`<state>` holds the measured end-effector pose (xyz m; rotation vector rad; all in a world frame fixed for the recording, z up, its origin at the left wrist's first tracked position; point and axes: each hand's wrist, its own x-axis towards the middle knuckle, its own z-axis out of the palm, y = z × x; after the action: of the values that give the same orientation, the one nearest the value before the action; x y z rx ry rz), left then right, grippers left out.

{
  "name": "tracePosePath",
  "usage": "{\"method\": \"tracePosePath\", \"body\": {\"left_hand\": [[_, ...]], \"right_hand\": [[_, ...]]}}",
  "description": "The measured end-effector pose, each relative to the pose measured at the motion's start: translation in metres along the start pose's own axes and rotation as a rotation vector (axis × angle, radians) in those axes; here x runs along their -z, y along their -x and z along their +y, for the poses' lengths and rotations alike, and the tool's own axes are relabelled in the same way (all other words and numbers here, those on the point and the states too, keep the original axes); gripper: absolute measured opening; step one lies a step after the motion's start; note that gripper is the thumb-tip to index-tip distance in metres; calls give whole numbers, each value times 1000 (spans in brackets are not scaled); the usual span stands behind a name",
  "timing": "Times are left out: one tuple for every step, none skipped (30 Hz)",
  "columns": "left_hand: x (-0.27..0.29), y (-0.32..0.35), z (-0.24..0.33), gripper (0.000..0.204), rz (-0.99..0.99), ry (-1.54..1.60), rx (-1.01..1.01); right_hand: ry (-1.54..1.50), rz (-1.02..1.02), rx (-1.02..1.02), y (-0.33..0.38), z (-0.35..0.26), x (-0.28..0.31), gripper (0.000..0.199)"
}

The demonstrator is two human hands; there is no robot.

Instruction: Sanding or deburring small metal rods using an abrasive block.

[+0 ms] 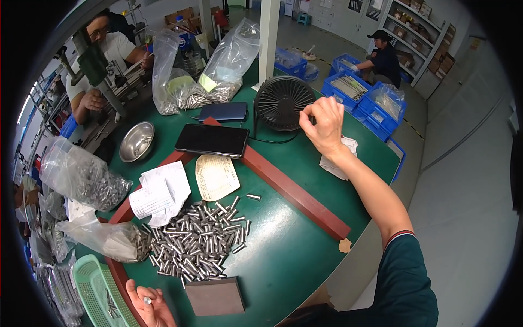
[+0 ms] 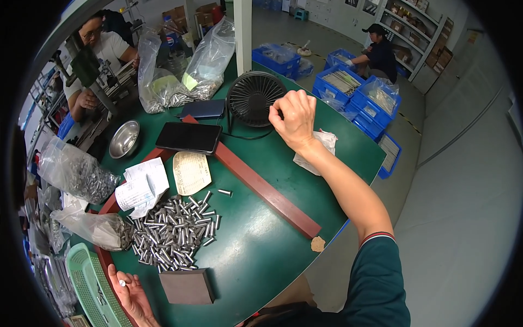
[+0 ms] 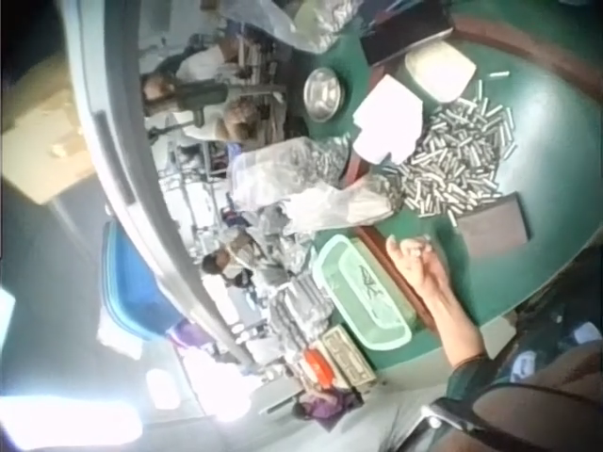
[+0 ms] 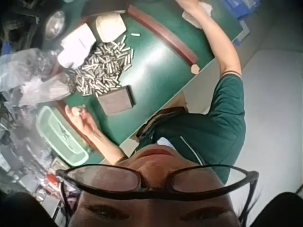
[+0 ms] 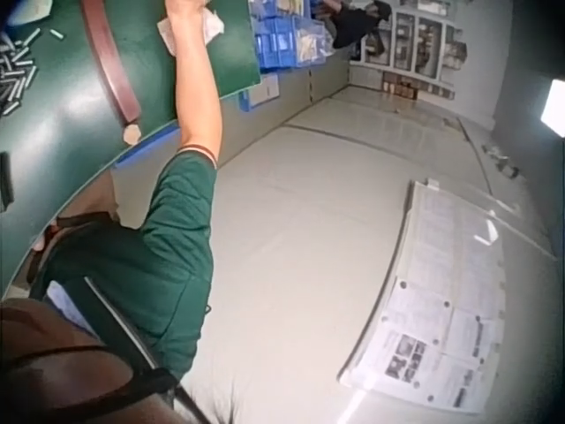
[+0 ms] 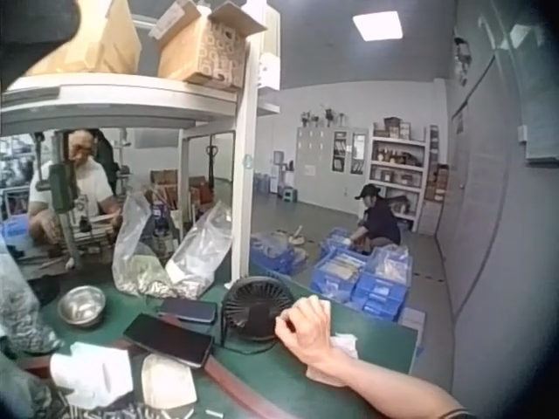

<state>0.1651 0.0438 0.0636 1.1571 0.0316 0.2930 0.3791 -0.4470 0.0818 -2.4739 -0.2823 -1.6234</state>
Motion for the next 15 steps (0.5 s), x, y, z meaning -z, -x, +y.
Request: {"method": "tracePosePath", "body": {"left_hand": [[1,0,2,69,-61,22,20],[1,0,3,64,-123,47,37],[2,1,4,60,-135,87,27],[2,1,5,59,-124,86,31],[3,1,6,59,-113,83,33],[3,1,7,59,-92,62,30],[3,1,8,59,-93,60,31],[3,1,9,59,-114,77,39],[3,0,9,59,-133,95,45],[3,1,9,59,-129,91,47],[3,1,10,59,-119,87,41],[3,1,10,59,-107,87,33],[2,1,10,59,-100,88,32],[1,2,10,59,-85,82,32],[1,2,11,60,-71,76,33]], "right_hand": [[-12,-19,34,1,3,5,15],[-19,9,-21,2,5,11,15],[-27,17,-18,3,7,15,16],[-23,-19,25,4,8,20,16],[-35,-26,37,5,7,23,16],[-53,6,3,4,5,27,17],[-56,-3,14,4,2,32,18],[-52,-47,62,3,-1,37,19],[-63,-26,29,2,-5,45,19],[-59,-29,41,3,-7,55,19],[-29,-83,60,6,-8,70,18],[-24,-65,25,13,-6,88,17],[29,-81,5,25,0,109,16],[70,-106,-21,42,9,135,18],[154,-109,-90,65,20,162,18]]}}
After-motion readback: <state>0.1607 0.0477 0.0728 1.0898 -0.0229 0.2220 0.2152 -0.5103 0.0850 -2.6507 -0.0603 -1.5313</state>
